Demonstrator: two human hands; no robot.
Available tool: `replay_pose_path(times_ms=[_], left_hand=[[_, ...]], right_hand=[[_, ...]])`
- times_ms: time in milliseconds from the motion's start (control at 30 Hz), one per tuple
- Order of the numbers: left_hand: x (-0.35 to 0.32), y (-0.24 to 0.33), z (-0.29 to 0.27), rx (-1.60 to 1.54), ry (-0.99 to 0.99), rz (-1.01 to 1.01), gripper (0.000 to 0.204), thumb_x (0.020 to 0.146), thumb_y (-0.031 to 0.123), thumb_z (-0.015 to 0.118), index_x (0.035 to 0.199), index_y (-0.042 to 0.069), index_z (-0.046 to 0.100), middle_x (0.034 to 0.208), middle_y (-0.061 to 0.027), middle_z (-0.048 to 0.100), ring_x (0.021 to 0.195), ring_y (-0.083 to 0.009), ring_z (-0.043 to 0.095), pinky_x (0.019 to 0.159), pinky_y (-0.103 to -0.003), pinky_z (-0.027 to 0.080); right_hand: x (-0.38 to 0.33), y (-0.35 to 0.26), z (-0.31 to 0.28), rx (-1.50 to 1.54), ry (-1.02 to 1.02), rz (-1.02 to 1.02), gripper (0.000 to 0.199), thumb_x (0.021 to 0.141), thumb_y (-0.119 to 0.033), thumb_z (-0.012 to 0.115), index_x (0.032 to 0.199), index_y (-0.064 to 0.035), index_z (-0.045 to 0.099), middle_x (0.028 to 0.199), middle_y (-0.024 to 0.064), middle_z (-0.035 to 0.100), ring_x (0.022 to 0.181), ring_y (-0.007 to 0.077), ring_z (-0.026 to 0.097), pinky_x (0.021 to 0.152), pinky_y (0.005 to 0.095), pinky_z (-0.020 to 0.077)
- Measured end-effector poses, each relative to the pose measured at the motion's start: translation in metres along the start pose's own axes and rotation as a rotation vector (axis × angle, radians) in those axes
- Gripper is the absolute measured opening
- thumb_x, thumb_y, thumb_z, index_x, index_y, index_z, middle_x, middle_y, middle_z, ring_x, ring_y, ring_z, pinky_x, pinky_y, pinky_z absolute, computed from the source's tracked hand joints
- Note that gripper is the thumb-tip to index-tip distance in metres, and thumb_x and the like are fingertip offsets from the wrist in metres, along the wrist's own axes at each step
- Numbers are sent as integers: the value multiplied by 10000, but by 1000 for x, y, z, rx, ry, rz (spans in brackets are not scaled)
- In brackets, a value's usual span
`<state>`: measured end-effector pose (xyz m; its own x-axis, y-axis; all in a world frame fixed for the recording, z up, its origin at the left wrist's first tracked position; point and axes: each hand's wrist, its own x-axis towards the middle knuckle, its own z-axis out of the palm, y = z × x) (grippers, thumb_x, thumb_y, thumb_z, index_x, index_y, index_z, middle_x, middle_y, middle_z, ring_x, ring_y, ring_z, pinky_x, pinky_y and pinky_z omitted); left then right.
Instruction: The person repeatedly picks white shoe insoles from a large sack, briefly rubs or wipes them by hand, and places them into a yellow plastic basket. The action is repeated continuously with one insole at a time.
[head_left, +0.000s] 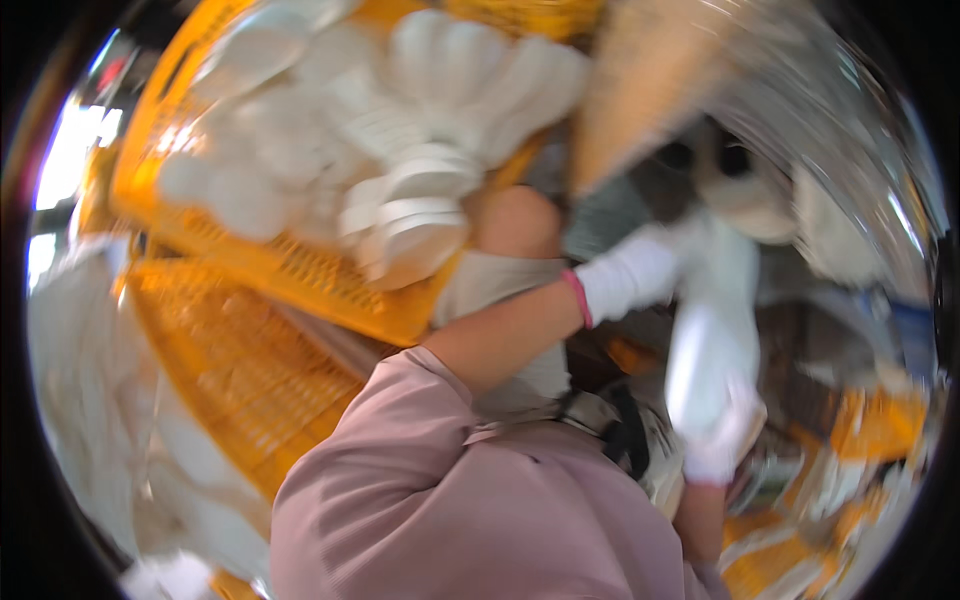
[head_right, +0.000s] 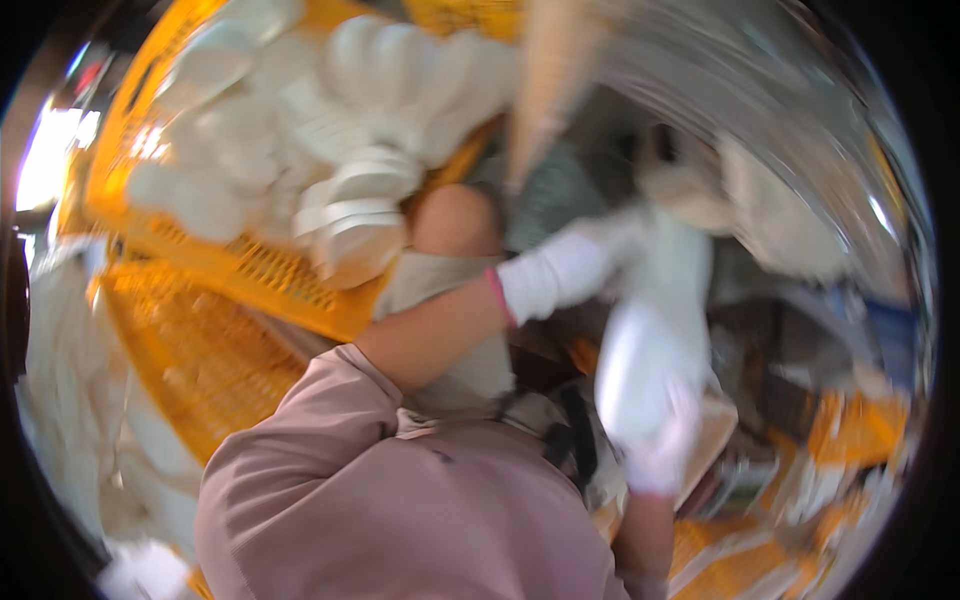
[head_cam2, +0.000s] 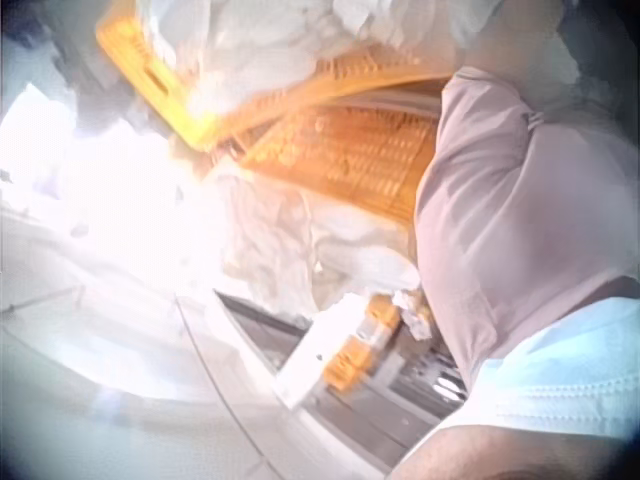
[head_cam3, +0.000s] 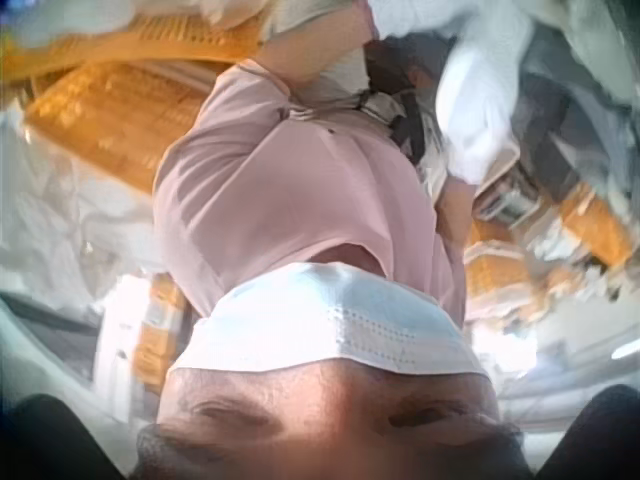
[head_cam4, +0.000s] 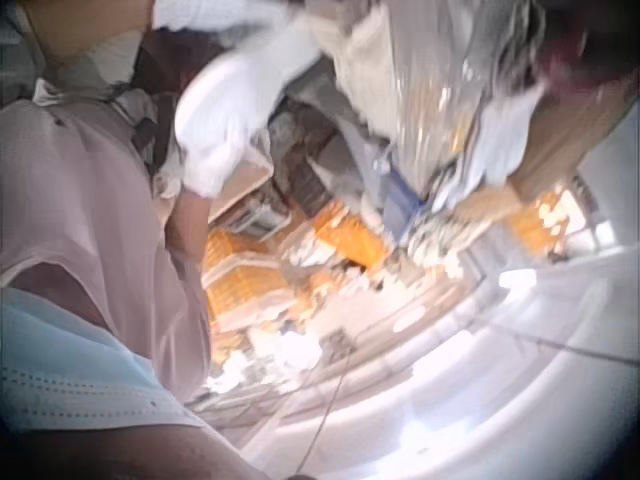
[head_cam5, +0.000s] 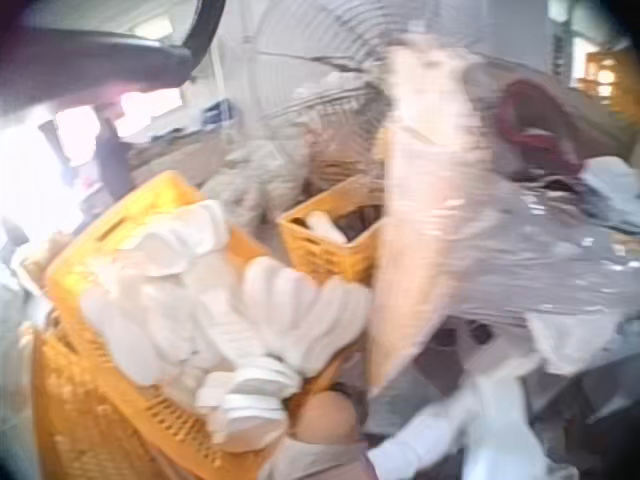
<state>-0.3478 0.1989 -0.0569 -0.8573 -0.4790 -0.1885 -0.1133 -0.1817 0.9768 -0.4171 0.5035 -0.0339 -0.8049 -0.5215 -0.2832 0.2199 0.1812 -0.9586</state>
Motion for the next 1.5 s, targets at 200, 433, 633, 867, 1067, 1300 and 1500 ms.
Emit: replay_pose_path(times_ms=[200,433,633,867,1067,1300,1500], left_hand=[[-170,-10,-145,960,924,373,372,860,180,819,1172,37,676,1082,-160,686,1030,-367,661,947,-451,541],[-164,-45,-246,996,965,148,333,845,122,652,1167,63,718,1154,-211,702,1150,-418,648,1006,-498,510],[-187,-25,-231,610,670,217,446,819,365,814,1148,76,735,1122,-189,744,1080,-372,693,949,-455,529],[-204,-2,-230,301,619,78,532,911,447,766,1321,112,712,1204,-104,762,1091,-281,715,966,-379,543],[-179,3,-237,306,544,-180,418,1001,463,658,1204,120,782,1057,-84,789,1044,-261,727,970,-367,530],[-115,-68,-289,209,915,59,388,1081,375,546,1221,84,760,1138,-160,766,1027,-311,719,908,-411,549],[-87,-89,-354,152,1463,-31,354,1044,324,586,1224,47,713,1207,-239,712,1131,-408,694,982,-459,542]], right_hand=[[-119,57,-184,-762,-46,371,423,1030,-191,628,1366,57,568,1334,204,652,1192,290,658,996,405,547],[-26,56,-82,-1113,-37,-191,613,1021,-170,661,1537,94,462,1456,295,595,1242,379,666,1070,447,532],[22,-22,254,-656,-542,-1086,466,993,-88,673,1418,85,591,1321,254,684,1180,392,675,1053,435,516],[61,-13,344,-626,-590,-723,324,976,-138,713,1227,61,663,1189,208,714,1063,347,687,980,422,530],[41,-13,328,-923,-819,-929,301,922,-56,692,1205,46,690,1152,224,704,1059,364,690,970,414,529],[-27,-24,263,-701,-799,-778,294,927,2,661,1213,50,713,1161,192,730,1057,350,701,959,404,527],[-41,-62,200,-578,-397,-1181,266,1013,-262,770,1040,-2,820,993,146,811,883,299,783,794,413,615]])
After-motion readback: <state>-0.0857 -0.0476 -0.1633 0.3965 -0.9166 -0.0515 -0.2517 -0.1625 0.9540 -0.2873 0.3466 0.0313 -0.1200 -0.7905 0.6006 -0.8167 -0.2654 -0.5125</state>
